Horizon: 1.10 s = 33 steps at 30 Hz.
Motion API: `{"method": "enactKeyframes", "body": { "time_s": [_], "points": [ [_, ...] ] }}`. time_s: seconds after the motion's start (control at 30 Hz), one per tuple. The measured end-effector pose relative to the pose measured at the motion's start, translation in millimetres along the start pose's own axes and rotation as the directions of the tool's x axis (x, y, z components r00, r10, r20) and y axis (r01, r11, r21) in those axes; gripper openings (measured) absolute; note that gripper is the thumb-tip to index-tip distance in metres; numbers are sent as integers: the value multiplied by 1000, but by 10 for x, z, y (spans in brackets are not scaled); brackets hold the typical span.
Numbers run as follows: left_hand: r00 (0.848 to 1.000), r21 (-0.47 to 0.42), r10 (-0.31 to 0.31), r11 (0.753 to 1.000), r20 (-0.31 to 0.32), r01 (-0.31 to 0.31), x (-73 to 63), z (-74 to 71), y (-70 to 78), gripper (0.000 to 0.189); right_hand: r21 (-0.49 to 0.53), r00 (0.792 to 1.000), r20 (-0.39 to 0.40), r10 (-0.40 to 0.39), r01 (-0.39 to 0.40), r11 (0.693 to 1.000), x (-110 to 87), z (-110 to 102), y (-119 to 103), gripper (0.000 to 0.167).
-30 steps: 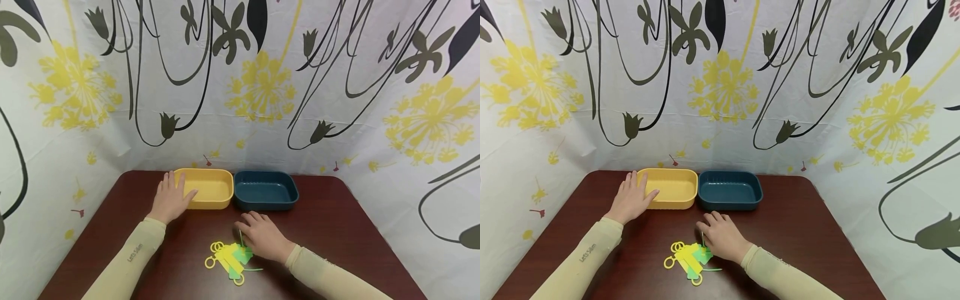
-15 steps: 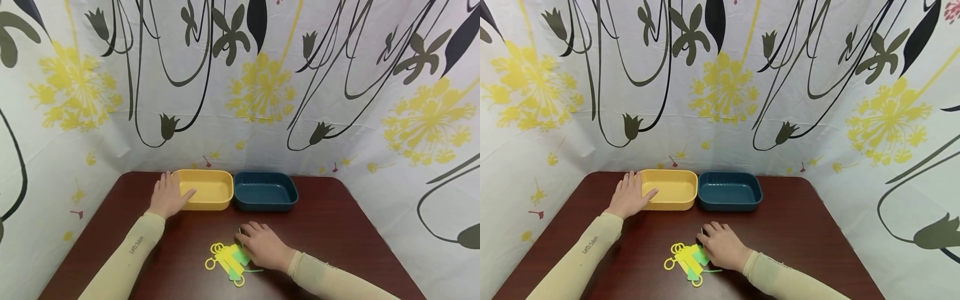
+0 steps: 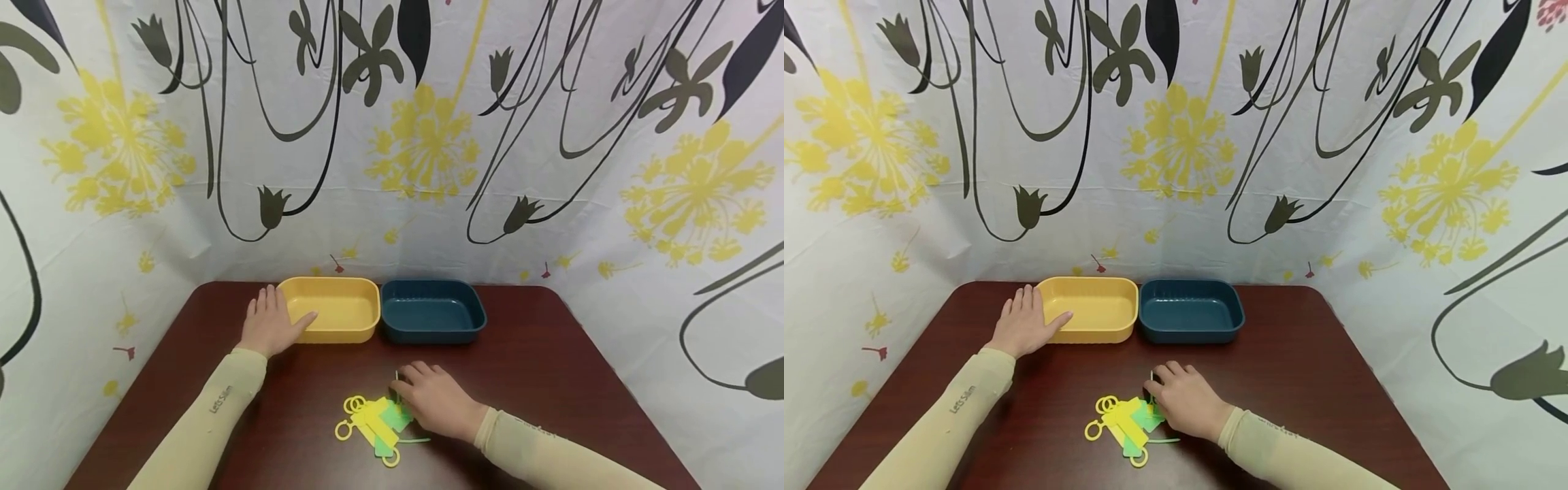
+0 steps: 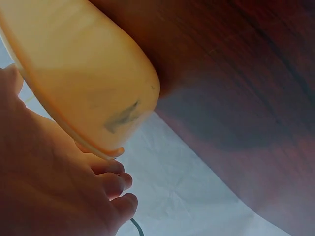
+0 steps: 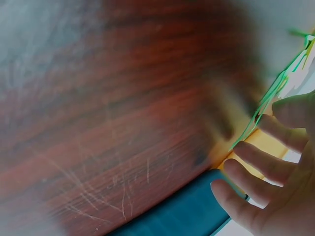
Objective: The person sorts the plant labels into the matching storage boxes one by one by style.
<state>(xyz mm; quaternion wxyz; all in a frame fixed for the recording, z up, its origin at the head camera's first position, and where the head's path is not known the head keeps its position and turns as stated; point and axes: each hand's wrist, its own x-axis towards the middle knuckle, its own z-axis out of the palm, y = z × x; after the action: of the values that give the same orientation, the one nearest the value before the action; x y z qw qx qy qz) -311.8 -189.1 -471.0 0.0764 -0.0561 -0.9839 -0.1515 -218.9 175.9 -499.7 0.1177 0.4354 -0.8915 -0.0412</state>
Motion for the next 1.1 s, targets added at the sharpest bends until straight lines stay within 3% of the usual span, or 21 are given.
{"method": "enactKeyframes", "body": {
  "time_s": [0.23,0.67,0.93,1.1],
  "points": [
    [999,-27,-22,999,34,23,-23,26,-17,114,-79,1000,-18,6,-7,997,21,42,75,32],
    [996,-24,-54,998,71,56,-51,1,-68,119,-128,998,-62,-20,12,992,-43,19,220,23],
    [996,-24,-56,998,75,58,-66,-9,-89,124,-92,997,-65,-29,23,996,-83,-5,280,15],
    [995,-47,-51,997,88,55,-58,18,-100,124,-10,997,-75,21,-21,1000,-111,-87,326,15]
  ]
}}
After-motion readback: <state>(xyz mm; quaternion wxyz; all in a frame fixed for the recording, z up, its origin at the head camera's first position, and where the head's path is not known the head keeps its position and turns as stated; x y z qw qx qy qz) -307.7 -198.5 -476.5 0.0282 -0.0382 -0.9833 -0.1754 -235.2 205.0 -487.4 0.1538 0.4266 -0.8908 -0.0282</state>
